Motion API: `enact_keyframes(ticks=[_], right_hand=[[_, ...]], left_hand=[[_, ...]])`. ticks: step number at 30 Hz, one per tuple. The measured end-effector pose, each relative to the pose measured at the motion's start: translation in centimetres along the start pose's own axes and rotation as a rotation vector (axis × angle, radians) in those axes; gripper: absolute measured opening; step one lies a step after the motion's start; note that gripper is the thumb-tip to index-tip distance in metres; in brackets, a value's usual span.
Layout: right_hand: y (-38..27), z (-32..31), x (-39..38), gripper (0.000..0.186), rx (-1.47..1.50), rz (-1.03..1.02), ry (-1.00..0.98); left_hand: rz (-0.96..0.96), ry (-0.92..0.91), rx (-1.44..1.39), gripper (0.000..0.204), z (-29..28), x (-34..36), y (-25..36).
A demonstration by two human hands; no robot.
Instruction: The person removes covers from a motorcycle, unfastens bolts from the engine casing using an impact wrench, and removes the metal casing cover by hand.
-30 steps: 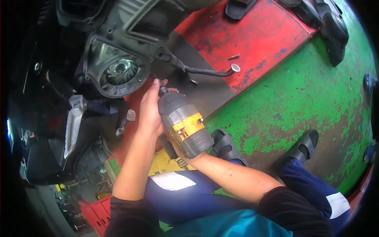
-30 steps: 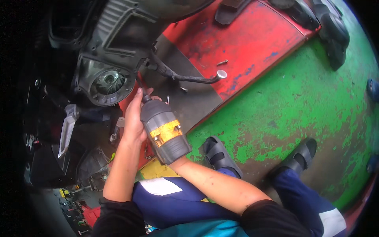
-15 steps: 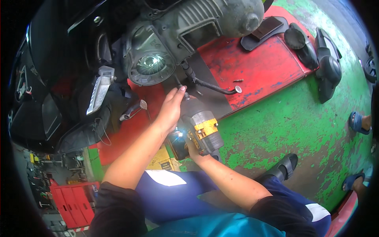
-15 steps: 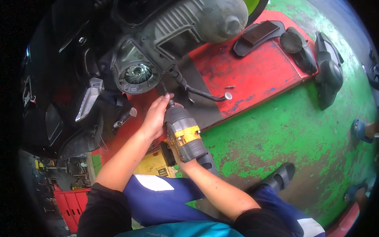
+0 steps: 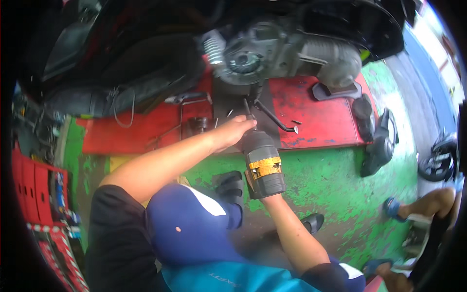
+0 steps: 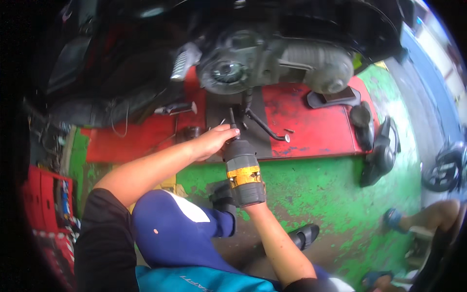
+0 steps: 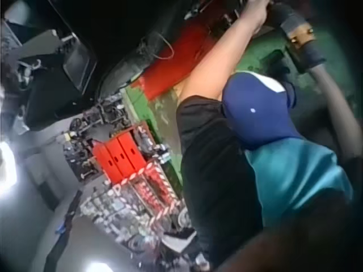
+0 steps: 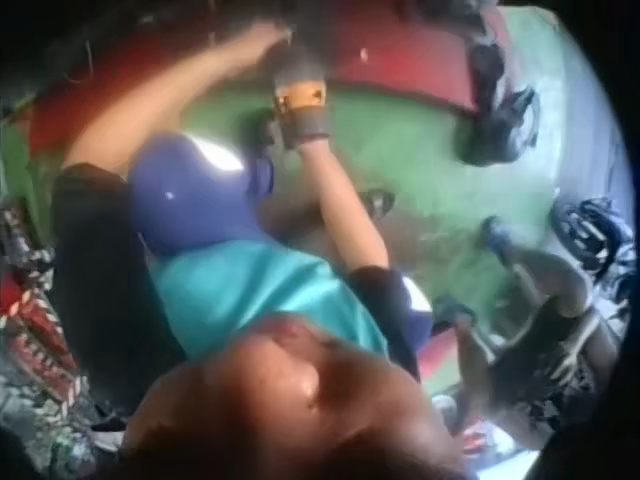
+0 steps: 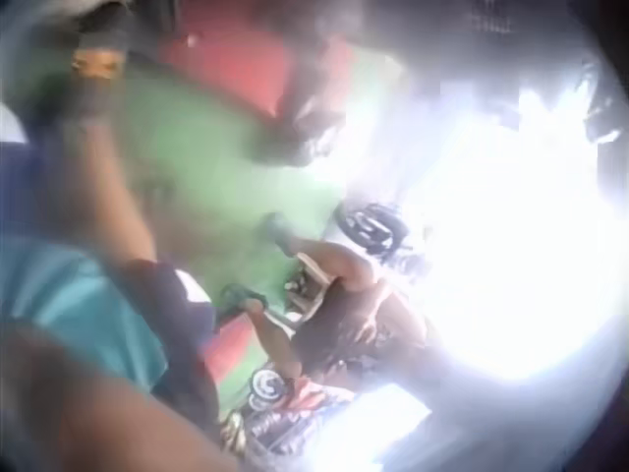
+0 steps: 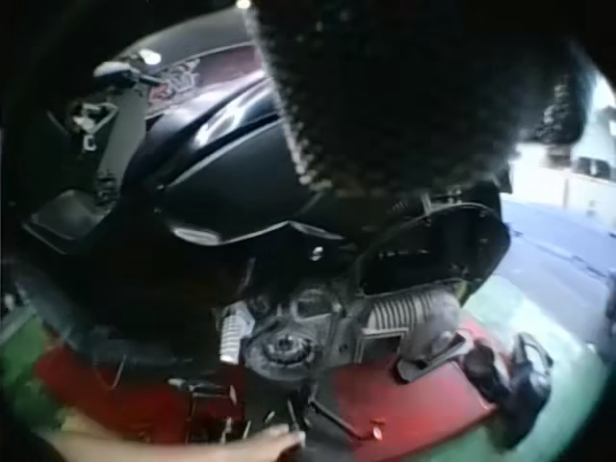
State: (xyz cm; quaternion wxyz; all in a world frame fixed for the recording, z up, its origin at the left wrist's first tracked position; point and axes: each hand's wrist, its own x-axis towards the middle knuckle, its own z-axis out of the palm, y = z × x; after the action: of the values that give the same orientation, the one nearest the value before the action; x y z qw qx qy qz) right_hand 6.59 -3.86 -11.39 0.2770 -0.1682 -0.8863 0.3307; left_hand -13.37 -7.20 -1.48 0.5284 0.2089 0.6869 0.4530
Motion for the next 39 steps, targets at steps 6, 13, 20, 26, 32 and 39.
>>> enact_keyframes(ticks=[6,13,20,26,32,39], right_hand=[[-1.0,-4.8,2.3,0.039,0.726,0.492,-0.345],[-1.5,-6.2,4.9,0.036,0.599,0.604,-0.222],[-0.9,-6.9,7.1,0.022,0.199,0.278,-0.196],[-0.9,-6.7,8.5,0.03,0.047,0.198,-0.15],[0.8,-5.7,8.1,0.045,0.259,0.365,-0.129],[1.4,-5.1,7.7,0.04,0.237,0.375,-0.126]], left_hand=[[0.14,-0.032,-0.176,0.039,-2.1,-0.6,-2.2],[0.423,-0.091,-0.334,0.043,-1.5,1.2,-2.2],[0.496,-0.273,-0.764,0.035,-0.2,0.8,-0.6],[0.503,-0.256,-0.656,0.044,-0.7,0.9,0.1],[0.448,-0.241,-0.661,0.048,-0.9,0.6,0.3],[0.437,-0.233,-0.703,0.046,-0.8,0.3,0.2]])
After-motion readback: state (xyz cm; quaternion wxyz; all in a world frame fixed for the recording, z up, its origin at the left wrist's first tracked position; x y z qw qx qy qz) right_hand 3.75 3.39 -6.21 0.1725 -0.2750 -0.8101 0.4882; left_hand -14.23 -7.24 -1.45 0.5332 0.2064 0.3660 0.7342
